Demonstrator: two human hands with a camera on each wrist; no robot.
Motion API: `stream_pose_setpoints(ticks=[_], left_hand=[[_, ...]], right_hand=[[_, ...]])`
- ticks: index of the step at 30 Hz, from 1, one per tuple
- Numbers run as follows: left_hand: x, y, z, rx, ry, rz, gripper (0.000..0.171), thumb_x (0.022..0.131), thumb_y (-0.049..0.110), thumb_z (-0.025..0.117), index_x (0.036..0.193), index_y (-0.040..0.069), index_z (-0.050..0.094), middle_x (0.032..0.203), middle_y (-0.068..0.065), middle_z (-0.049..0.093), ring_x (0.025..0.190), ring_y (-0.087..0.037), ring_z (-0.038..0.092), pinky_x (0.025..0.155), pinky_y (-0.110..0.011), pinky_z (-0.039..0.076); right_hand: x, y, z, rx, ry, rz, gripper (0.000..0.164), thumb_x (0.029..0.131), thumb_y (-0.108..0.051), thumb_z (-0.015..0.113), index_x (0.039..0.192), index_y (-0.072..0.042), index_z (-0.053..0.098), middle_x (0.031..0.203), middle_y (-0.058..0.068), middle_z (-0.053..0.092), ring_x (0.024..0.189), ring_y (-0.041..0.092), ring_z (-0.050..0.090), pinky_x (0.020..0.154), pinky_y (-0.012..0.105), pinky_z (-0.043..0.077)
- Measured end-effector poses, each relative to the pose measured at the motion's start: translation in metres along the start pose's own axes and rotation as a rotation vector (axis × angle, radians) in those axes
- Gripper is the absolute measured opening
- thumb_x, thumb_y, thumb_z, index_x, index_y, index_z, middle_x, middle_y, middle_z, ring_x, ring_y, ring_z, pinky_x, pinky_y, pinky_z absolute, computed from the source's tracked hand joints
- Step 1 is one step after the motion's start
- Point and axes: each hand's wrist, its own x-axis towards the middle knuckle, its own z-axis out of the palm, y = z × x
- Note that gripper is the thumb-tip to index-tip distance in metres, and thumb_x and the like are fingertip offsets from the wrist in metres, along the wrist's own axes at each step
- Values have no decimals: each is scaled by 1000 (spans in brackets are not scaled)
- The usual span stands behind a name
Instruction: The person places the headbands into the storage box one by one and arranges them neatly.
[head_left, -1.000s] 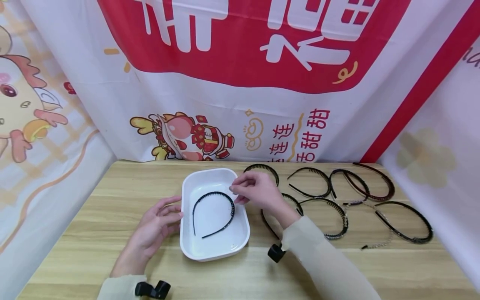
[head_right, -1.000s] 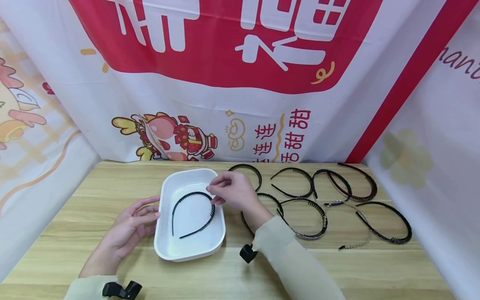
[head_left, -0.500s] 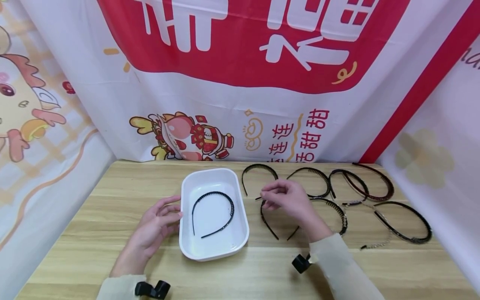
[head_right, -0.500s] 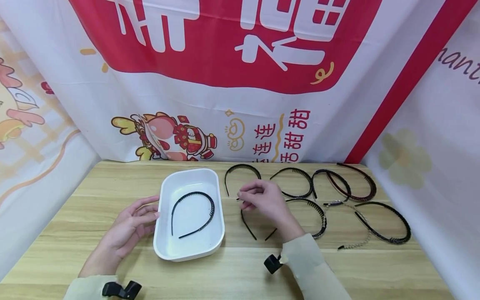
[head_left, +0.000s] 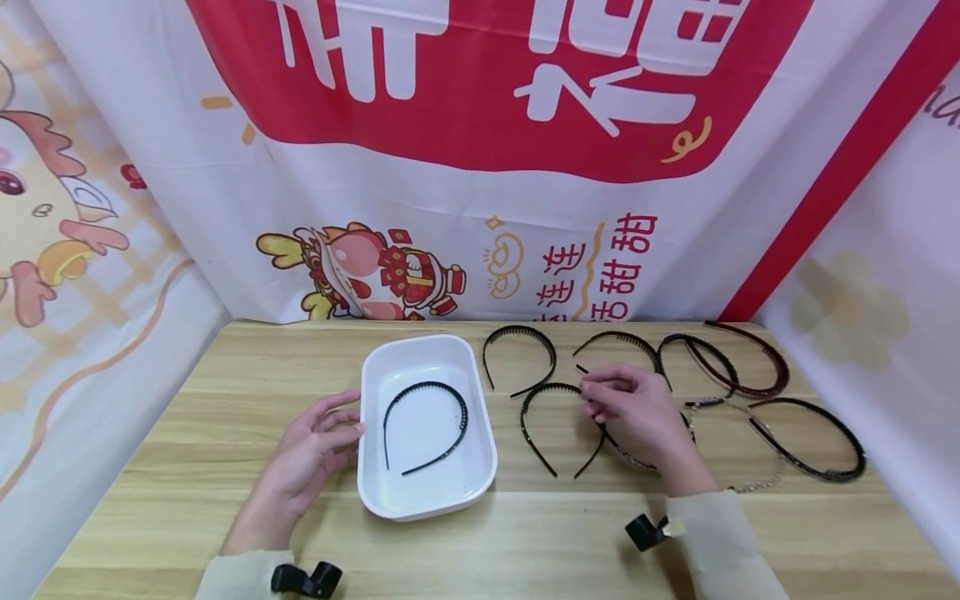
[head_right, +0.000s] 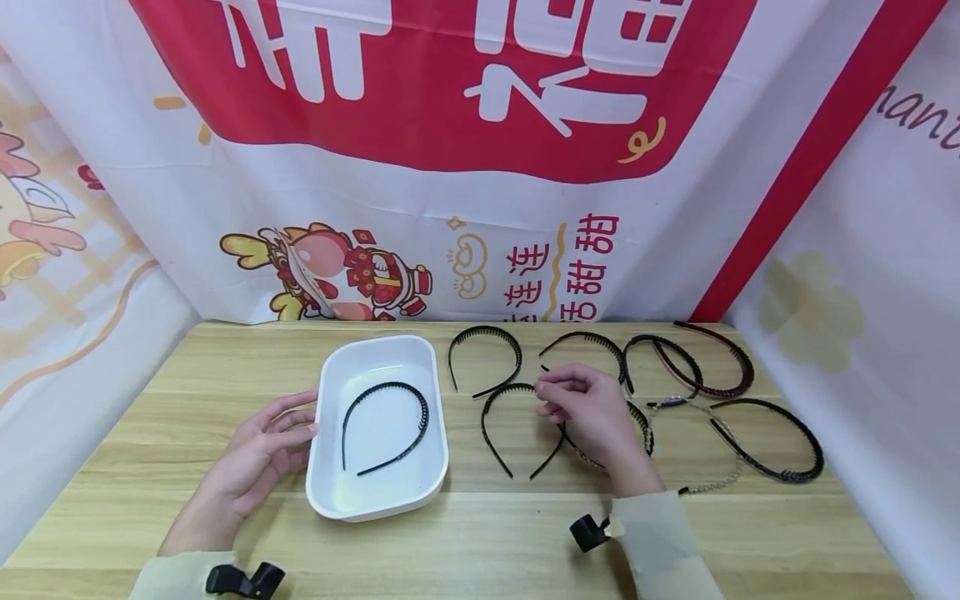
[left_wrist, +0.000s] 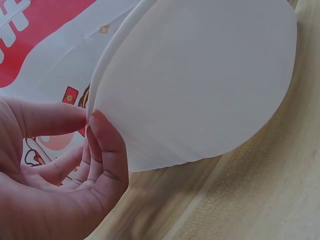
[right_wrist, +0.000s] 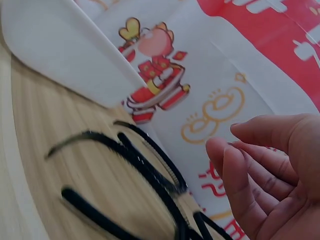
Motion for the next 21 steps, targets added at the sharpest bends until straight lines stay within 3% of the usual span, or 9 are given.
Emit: stream_pose_setpoints(ticks=[7, 21], left_hand=[[0, -1, 0, 5, -2, -4, 66, 101, 3, 68, 160, 11, 39, 115, 9, 69, 102, -9, 69, 92, -29, 60], [0, 1, 0, 23, 5, -6, 67, 101, 5, 68, 161, 11, 38, 118, 8, 67, 104, -9, 69, 94, -29, 60]], right_hand=[[-11, 15, -25, 8, 43, 26, 41, 99, -19, 80, 129, 5, 67, 99, 7, 80, 83, 16, 78, 75, 30, 67], [-43, 49, -70, -97, 70, 129, 38, 99, -19, 79, 127, 4, 67, 97, 3, 79, 82, 14, 78, 73, 29, 66]])
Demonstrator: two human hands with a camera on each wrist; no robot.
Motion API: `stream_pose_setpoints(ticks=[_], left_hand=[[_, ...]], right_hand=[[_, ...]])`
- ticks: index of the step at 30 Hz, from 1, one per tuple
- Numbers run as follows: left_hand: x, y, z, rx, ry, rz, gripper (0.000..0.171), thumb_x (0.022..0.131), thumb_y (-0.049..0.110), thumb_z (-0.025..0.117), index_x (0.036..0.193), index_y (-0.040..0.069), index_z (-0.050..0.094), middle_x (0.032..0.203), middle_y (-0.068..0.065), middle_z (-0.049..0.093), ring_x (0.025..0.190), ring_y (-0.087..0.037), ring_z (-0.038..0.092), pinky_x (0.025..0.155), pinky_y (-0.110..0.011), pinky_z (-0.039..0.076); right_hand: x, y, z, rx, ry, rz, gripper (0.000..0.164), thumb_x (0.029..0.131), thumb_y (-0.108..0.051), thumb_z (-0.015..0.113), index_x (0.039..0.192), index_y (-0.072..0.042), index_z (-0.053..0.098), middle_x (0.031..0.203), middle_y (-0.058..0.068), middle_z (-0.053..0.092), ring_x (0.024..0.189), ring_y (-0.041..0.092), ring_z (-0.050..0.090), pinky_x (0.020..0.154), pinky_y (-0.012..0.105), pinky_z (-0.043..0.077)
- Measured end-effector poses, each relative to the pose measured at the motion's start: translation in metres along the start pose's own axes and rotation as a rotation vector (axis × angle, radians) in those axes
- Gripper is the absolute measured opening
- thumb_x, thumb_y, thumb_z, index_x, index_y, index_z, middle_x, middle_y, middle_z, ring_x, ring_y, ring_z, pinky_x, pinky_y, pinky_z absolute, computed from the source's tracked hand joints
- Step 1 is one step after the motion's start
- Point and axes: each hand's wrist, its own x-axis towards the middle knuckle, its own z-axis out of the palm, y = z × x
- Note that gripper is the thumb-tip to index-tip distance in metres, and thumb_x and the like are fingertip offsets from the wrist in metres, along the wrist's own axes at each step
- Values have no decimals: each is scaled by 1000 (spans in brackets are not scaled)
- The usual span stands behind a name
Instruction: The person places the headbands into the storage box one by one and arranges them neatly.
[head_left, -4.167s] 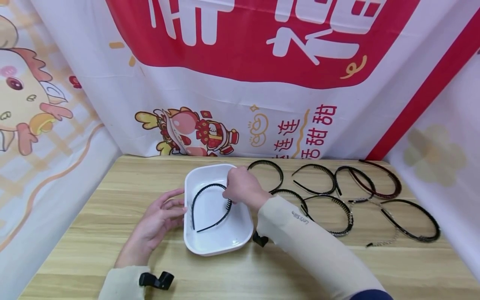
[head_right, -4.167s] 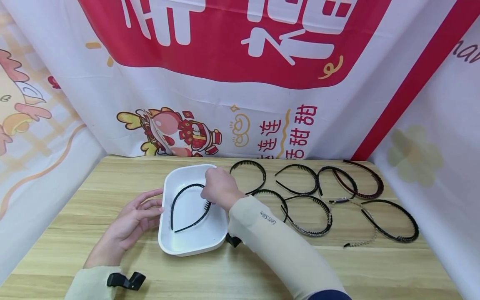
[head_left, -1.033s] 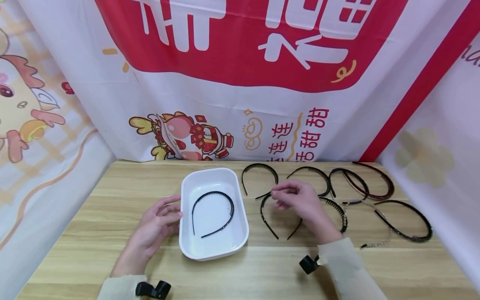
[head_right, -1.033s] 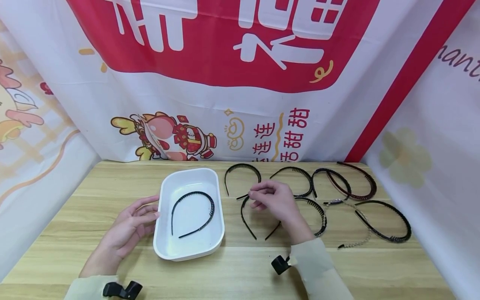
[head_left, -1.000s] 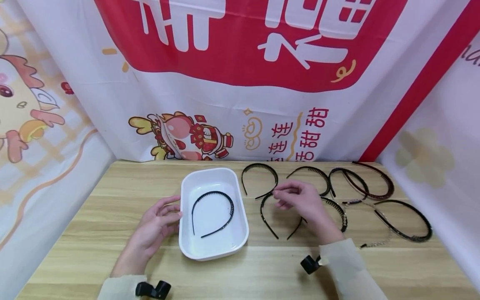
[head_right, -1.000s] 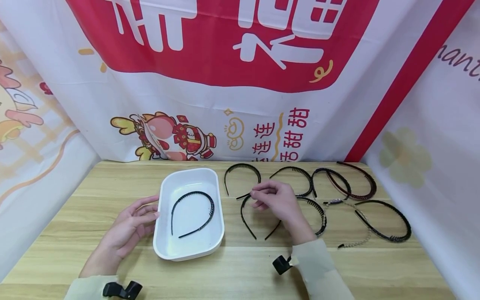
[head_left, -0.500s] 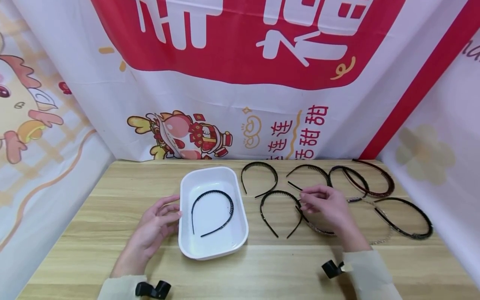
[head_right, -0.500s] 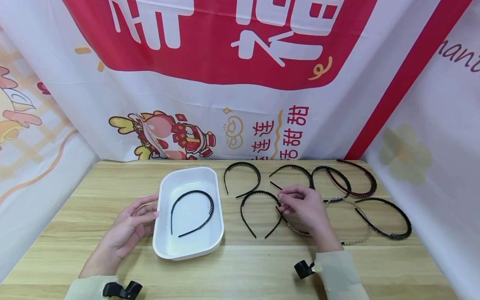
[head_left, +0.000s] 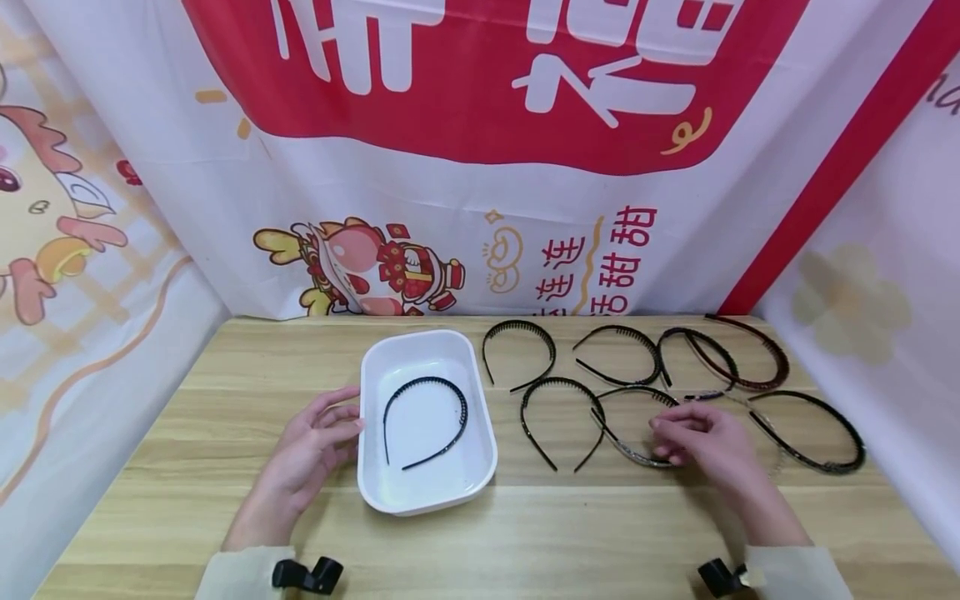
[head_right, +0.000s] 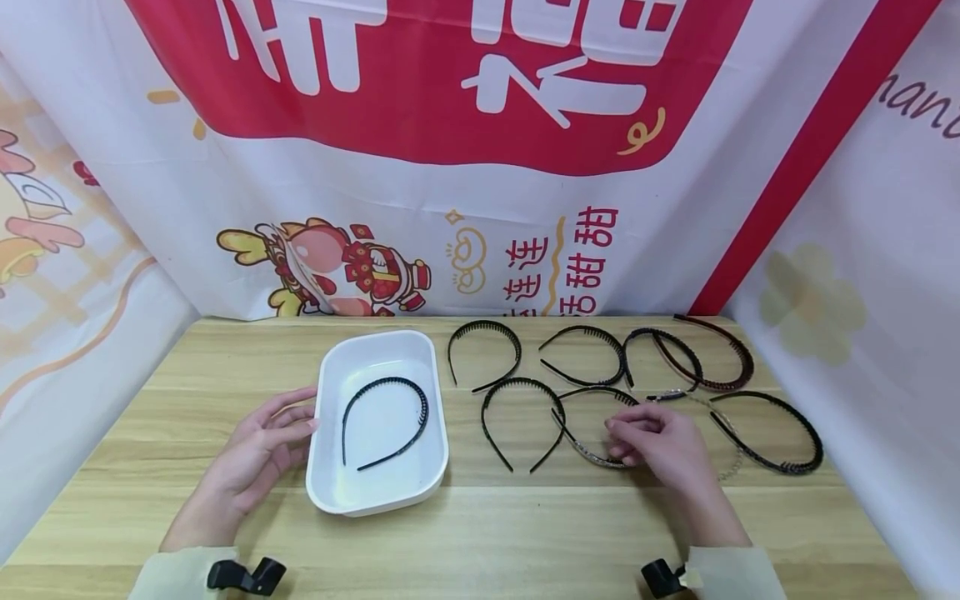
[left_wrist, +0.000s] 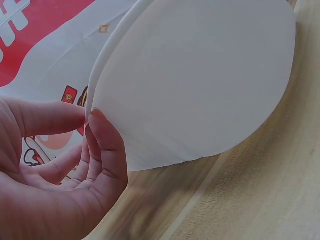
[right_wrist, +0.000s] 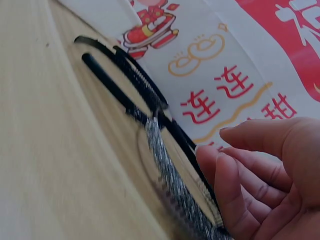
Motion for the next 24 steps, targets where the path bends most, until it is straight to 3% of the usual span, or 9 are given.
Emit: stream_pose_setpoints(ticks=[6, 17, 24], left_hand=[[0, 0, 0, -4, -4, 9, 67, 101, 4, 68, 161, 10, 39, 116, 8, 68, 103, -9, 69, 94, -30, 60], [1, 0, 2, -12, 2, 13, 64, 101, 4, 67, 159, 12, 41, 117, 8, 68, 105, -10, 68, 94, -30, 60], [-1, -2, 3, -22, -1, 17, 64, 101, 3, 67, 159, 10, 40, 116, 9, 70, 103, -9, 69, 93, -29, 59]], right_hand=[[-6, 13, -15, -18, 26, 43, 30, 98, -16, 79, 120, 2, 69, 96, -1, 82, 79, 12, 76, 71, 29, 66], [-9, 15, -32, -226, 116, 107, 39, 95, -30, 83, 117, 1, 70, 85, -1, 80, 71, 14, 75, 66, 30, 65], [-9, 22, -36, -288, 111, 121, 49, 94, -35, 85, 122, 0, 66, 85, -1, 80, 72, 16, 76, 65, 30, 64]])
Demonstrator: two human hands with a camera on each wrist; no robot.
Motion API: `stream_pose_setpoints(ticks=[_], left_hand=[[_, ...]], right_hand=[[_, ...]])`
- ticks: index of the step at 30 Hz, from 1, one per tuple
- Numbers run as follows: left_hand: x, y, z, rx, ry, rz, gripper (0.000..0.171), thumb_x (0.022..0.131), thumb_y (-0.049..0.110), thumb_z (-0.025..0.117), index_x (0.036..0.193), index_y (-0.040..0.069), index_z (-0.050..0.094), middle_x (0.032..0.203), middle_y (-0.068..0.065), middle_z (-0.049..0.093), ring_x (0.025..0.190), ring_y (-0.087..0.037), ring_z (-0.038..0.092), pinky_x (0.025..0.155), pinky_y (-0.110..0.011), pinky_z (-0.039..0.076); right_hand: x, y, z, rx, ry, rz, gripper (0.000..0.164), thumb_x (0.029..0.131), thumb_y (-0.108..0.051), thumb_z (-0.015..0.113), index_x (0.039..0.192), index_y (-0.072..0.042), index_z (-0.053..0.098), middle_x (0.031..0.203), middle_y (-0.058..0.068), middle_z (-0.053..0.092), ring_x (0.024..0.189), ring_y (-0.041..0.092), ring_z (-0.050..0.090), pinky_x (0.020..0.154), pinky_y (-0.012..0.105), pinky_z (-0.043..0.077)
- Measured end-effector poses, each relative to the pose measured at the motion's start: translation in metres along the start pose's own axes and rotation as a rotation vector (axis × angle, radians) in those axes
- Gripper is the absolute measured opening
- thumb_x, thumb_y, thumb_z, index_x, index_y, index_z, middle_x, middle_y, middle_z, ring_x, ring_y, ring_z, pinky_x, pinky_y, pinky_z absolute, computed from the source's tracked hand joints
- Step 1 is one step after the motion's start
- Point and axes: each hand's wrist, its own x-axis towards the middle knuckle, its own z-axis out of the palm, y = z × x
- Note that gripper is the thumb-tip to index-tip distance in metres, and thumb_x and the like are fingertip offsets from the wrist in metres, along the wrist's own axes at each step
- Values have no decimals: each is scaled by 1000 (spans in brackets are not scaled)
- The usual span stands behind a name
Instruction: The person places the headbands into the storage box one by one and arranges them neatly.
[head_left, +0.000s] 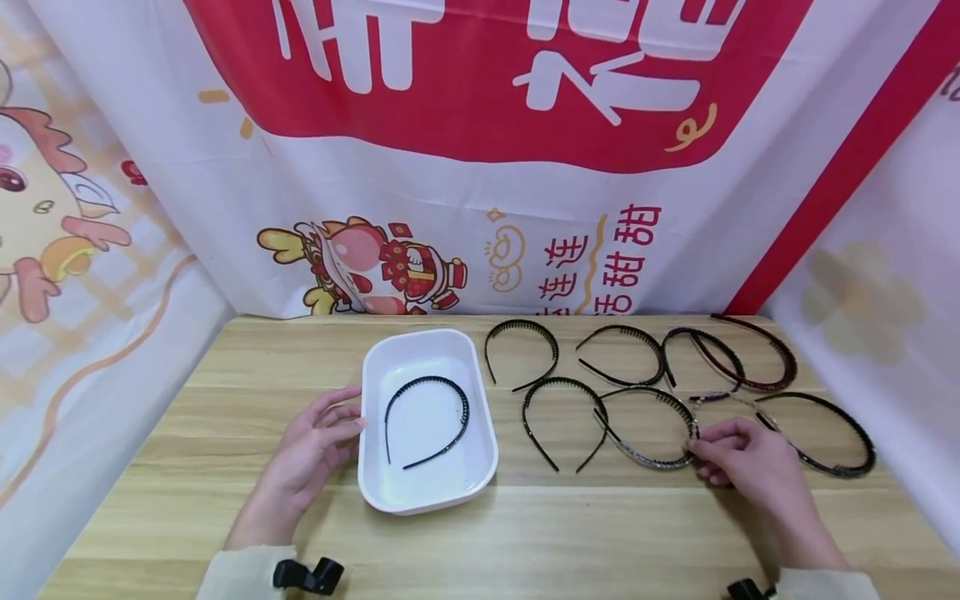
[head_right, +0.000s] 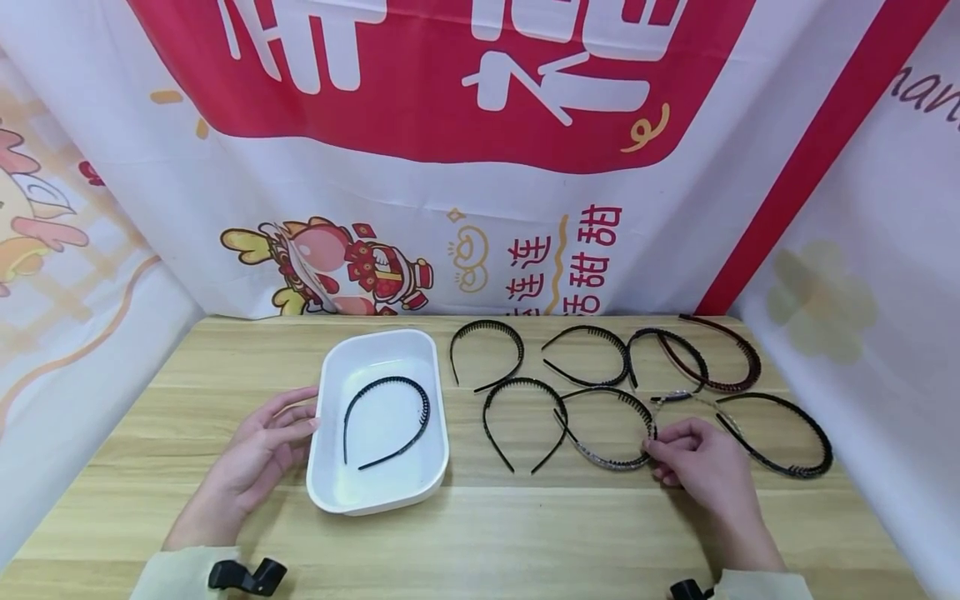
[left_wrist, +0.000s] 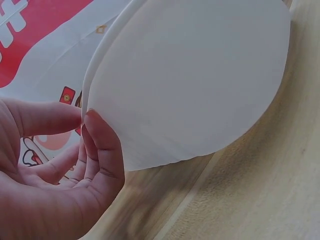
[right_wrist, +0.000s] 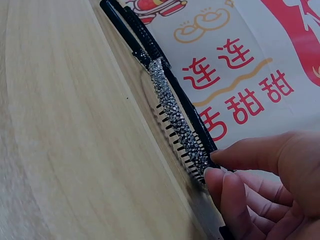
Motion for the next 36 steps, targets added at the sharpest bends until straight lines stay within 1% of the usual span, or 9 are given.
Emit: stream_pose_setpoints(ticks=[4, 9, 16, 24, 32, 36], left_hand=[[-1, -1, -1, -4, -2, 2, 64, 102, 3, 67, 160, 9, 39, 117, 9, 69, 104, -9, 69, 93, -29, 60], [-2, -1, -2, 2, 1, 6, 65, 101, 4, 67, 160, 9, 39, 115, 8, 68, 103, -9, 69, 93, -29, 60], [-2, -2, -2, 10, 10, 9, 65, 101, 5, 68, 160, 9, 40, 116, 7, 68, 104, -10, 69, 94, -30, 60], [-1, -2, -1, 6, 10, 10, 66, 102, 5, 67, 161, 9, 39, 117, 6, 67, 104, -10, 68, 93, -29, 59], [-2, -1, 0, -5, 9, 12, 66, 101, 3, 67, 160, 8, 39, 115, 8, 67, 103, -9, 68, 92, -28, 59], [-2, -1, -1, -8, 8, 12, 65, 101, 3, 67, 160, 8, 39, 115, 8, 67, 102, -9, 68, 91, -28, 59]], right_hand=[[2, 2, 1, 10, -23, 4, 55, 93, -35, 85, 127, 2, 61, 87, 0, 81, 73, 17, 76, 66, 30, 65], [4, 3, 4, 11, -27, -11, 58, 92, -34, 87, 127, 3, 60, 88, -1, 80, 73, 16, 76, 67, 30, 65], [3, 0, 5, -86, -5, -30, 65, 88, -43, 89, 125, 2, 60, 88, -2, 80, 72, 15, 76, 64, 28, 63], [2, 2, 3, -127, 5, -42, 76, 89, -48, 87, 131, 3, 51, 91, -2, 82, 71, 13, 76, 65, 26, 60], [1, 3, 8, -114, 32, -54, 72, 89, -44, 88, 129, 3, 51, 90, 1, 82, 69, 14, 76, 62, 27, 62], [2, 3, 10, -102, 40, -44, 73, 89, -42, 88, 131, 4, 51, 88, 1, 82, 68, 14, 76, 62, 28, 61]])
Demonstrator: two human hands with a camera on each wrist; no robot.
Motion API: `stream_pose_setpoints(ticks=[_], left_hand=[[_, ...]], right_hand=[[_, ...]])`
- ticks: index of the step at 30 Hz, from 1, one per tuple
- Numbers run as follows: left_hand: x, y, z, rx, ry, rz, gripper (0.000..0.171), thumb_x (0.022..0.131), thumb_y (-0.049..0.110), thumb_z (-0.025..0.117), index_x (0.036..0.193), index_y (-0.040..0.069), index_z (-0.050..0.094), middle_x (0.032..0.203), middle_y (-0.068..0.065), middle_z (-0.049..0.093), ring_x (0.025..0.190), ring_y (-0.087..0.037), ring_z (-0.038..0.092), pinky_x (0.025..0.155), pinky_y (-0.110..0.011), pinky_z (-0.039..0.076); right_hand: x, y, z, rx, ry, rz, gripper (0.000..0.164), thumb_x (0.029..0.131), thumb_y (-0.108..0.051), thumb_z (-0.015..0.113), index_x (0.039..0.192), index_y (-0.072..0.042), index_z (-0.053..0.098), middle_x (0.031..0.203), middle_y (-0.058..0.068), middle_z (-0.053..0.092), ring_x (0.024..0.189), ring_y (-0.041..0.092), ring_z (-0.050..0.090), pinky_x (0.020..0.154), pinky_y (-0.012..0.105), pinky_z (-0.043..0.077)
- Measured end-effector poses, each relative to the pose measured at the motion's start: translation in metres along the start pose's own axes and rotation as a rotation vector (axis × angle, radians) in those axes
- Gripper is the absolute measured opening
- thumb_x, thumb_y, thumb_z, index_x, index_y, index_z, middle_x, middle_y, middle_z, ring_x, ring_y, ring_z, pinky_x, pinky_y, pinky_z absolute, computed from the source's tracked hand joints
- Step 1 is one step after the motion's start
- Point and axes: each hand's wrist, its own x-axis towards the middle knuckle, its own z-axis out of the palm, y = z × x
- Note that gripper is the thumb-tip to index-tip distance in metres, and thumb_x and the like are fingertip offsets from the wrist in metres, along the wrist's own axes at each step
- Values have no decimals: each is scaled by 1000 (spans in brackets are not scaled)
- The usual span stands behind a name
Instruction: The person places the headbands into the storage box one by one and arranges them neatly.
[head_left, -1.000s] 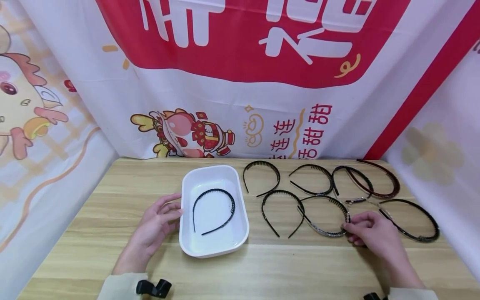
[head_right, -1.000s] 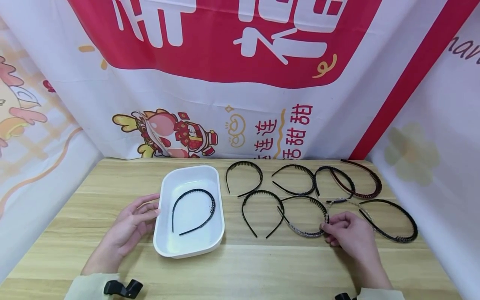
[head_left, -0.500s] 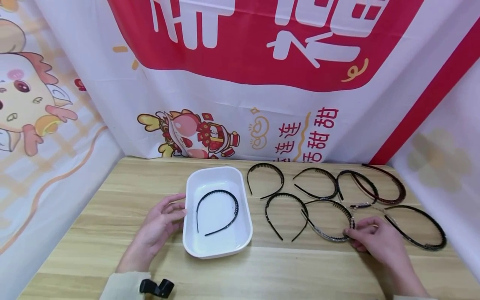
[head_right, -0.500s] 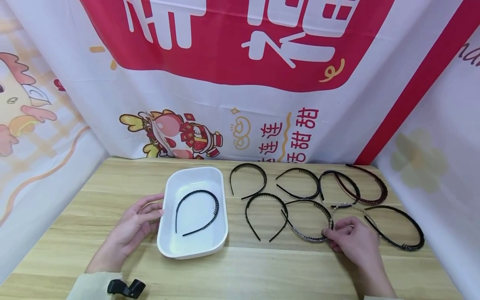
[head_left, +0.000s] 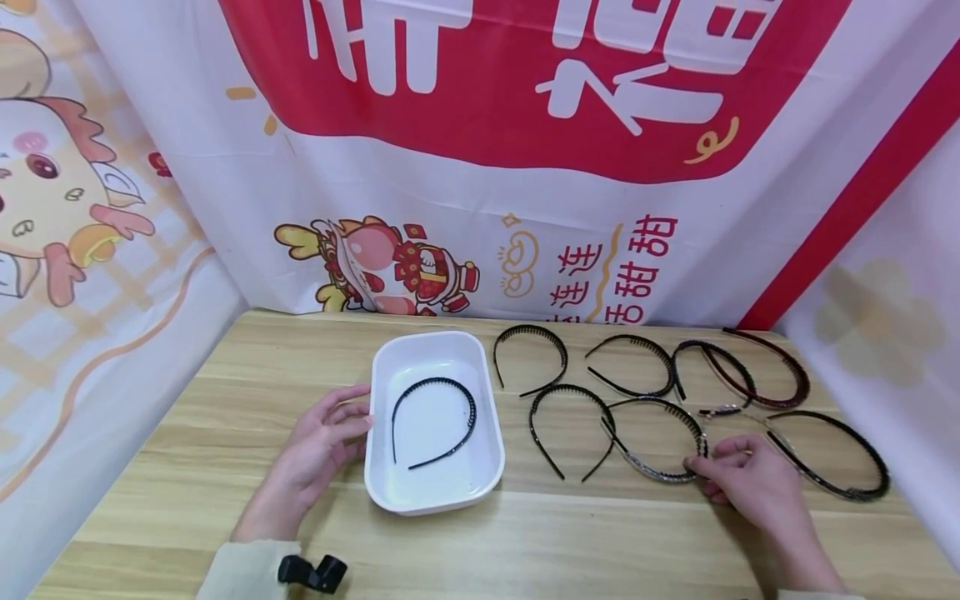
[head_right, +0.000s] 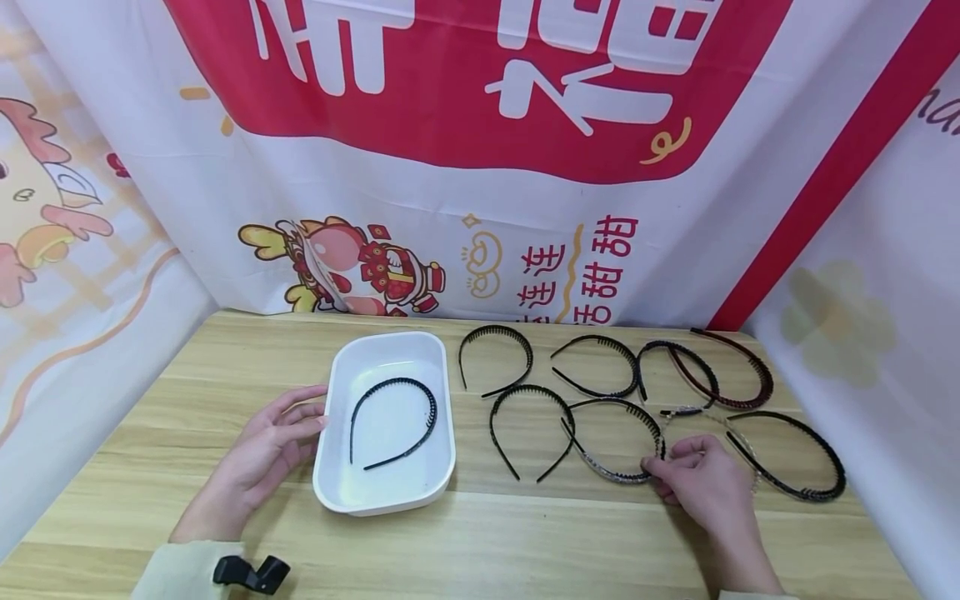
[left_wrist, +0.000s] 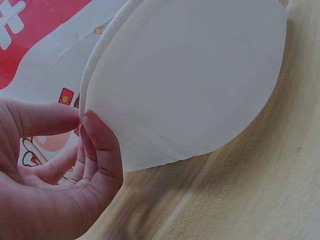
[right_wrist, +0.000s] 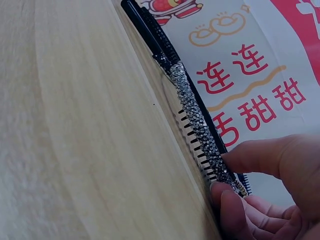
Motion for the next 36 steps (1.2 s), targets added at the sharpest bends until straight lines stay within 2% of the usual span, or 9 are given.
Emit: stream_pose_setpoints(ticks=[9, 16, 25, 36], left_hand=[[1, 1, 1, 5, 9, -9, 64, 101, 3, 67, 159, 8, 40, 115, 7, 68, 102, -10, 69, 90, -28, 59], [0, 1, 1, 7, 15, -14, 65, 101, 3, 68, 160, 8, 40, 115, 7, 68, 102, -10, 69, 90, -28, 60], [0, 0, 1, 6, 11, -13, 64, 101, 3, 67, 159, 8, 40, 115, 7, 68, 103, -9, 68, 90, -28, 60], [0, 0, 0, 1, 17, -16, 65, 101, 4, 68, 159, 8, 40, 115, 8, 69, 104, -10, 69, 91, -28, 60]], right_hand=[[-1, -1, 2, 50, 14, 39, 66, 93, -34, 85, 133, 5, 51, 85, 0, 80, 67, 15, 76, 63, 28, 63], [-1, -1, 1, 109, -5, 72, 72, 94, -35, 83, 142, 5, 47, 86, -1, 79, 69, 17, 75, 65, 30, 63], [-1, -3, 1, 108, 0, 71, 72, 96, -34, 81, 146, 4, 45, 85, -3, 79, 70, 16, 75, 65, 28, 62], [-1, -3, 3, 205, -8, 63, 65, 95, -25, 82, 143, 5, 48, 85, -5, 77, 71, 14, 75, 67, 29, 64]])
